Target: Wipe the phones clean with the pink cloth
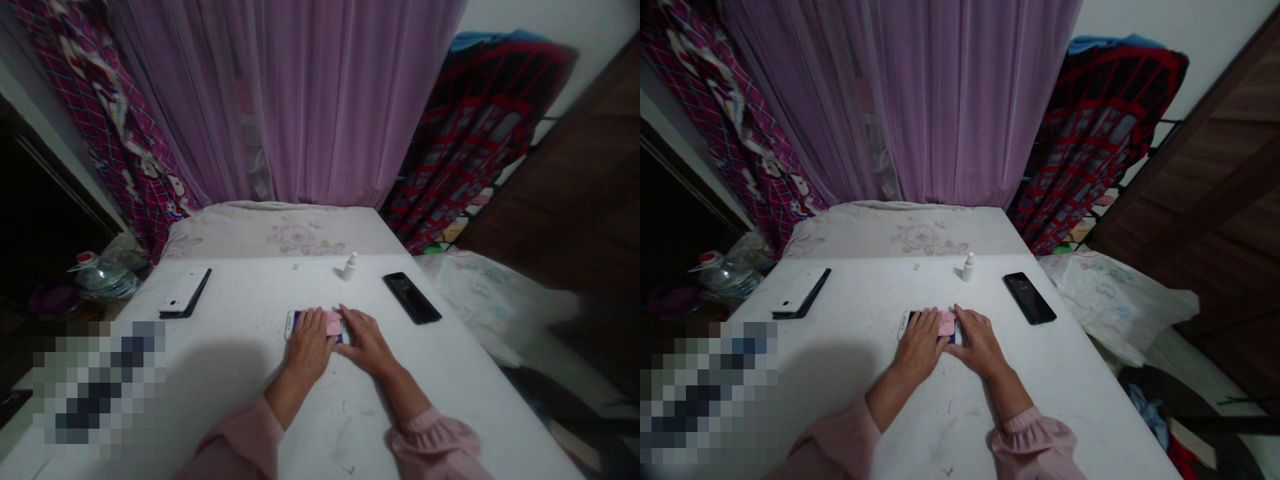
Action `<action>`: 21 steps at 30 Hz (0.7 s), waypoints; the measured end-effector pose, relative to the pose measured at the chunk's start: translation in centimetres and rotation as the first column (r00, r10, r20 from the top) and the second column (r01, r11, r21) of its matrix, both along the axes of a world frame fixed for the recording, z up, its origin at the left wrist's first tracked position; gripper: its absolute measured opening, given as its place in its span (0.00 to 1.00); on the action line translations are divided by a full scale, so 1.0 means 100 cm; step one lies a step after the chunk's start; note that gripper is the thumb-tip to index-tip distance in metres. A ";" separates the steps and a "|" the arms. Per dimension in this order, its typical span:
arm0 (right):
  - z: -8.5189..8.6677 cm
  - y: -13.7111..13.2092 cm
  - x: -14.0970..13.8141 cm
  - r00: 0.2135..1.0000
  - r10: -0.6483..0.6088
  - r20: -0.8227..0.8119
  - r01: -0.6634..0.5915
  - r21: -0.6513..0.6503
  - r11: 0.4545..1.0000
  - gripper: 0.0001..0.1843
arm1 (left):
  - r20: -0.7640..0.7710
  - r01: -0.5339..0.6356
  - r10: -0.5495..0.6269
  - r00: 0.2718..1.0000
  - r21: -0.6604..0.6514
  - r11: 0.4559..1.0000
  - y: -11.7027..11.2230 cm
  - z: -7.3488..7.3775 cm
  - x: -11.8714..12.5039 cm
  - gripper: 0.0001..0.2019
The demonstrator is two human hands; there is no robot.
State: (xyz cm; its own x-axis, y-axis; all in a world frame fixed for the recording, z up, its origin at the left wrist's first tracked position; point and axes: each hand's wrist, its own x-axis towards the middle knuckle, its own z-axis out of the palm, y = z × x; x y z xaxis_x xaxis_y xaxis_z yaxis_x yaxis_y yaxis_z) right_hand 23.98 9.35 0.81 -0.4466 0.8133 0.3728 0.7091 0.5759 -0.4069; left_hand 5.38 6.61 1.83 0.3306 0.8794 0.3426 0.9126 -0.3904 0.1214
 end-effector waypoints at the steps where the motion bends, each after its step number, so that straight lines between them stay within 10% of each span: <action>1: 0.000 0.000 0.000 1.000 -0.006 -0.002 0.006 -0.007 1.000 0.49 | -0.001 0.013 -0.013 1.000 -0.003 1.000 0.002 0.001 0.003 0.23; 21: 0.019 0.018 0.016 0.959 0.082 0.273 -0.010 -0.255 0.967 0.48 | -0.079 0.063 -0.066 0.995 -0.036 0.997 -0.004 0.006 -0.031 0.20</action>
State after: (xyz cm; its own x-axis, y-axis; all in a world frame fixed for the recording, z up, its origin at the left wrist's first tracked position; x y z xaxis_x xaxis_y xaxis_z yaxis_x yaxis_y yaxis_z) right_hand 25.58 11.19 2.73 -0.5426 0.8398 0.0168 0.7897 0.5168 -0.3307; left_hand 2.32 6.20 2.39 0.4121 0.8659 0.2835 0.8930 -0.4456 0.0630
